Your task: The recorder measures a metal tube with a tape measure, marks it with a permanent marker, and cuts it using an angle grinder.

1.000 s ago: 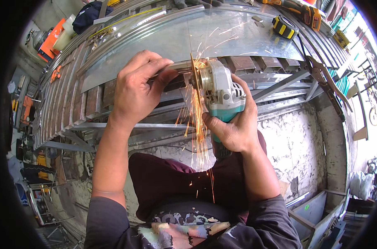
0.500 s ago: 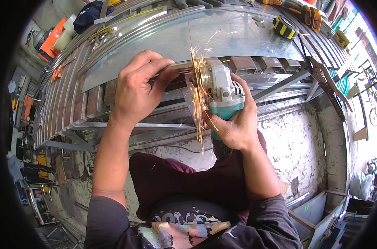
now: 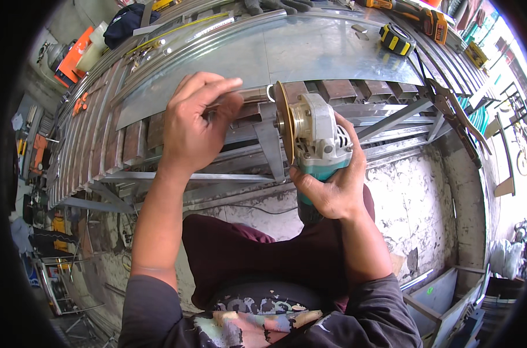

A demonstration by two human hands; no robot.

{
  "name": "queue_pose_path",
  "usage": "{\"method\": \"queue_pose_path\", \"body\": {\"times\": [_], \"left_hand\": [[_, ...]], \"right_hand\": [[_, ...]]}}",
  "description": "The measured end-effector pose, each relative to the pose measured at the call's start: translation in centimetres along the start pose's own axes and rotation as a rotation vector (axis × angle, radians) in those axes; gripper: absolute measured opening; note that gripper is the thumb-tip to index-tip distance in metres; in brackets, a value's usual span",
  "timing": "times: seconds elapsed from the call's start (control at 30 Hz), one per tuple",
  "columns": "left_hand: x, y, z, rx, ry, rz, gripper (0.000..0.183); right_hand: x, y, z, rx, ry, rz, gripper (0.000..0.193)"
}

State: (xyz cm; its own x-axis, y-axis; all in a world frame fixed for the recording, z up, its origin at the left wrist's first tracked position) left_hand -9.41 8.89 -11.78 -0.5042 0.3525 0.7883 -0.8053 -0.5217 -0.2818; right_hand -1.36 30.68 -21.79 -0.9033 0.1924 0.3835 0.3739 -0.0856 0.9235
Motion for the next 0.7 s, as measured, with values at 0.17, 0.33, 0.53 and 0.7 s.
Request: {"method": "queue_pose_path", "body": {"times": [0.17, 0.33, 0.53, 0.7], "left_hand": [[-0.3, 0.4, -0.3, -0.098, 0.033, 0.106, 0.031], [-0.2, 0.6, -0.3, -0.133, 0.042, 0.114, 0.027], [-0.2, -0.2, 0.0, -0.057, 0.008, 0.02, 0.025], [0.0, -0.3, 0.0, -0.055, 0.025, 0.003, 0.027]], "right_hand": [[0.0, -1.1, 0.1, 0.044, 0.014, -0.022, 0.092], [0.2, -0.1, -0.4, -0.051, 0.02, 0.046, 0.091], [0.4, -0.2, -0.7, -0.08, 0.055, 0.05, 0.091], [0.4, -0.2, -0.9, -0.045, 0.026, 0.053, 0.086]]}}
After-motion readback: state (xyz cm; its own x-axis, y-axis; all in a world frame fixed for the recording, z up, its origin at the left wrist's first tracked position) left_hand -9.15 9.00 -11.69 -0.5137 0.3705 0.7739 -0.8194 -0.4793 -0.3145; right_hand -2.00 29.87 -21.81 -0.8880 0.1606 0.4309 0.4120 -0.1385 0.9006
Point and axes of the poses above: each hand's wrist, its own x-axis towards the middle knuckle, its own z-axis out of the back of the hand, y = z × x, the point moved 10 cm from there along x, towards the middle knuckle, and after that the axes turned 3 degrees about z, right-handed, at the moved point
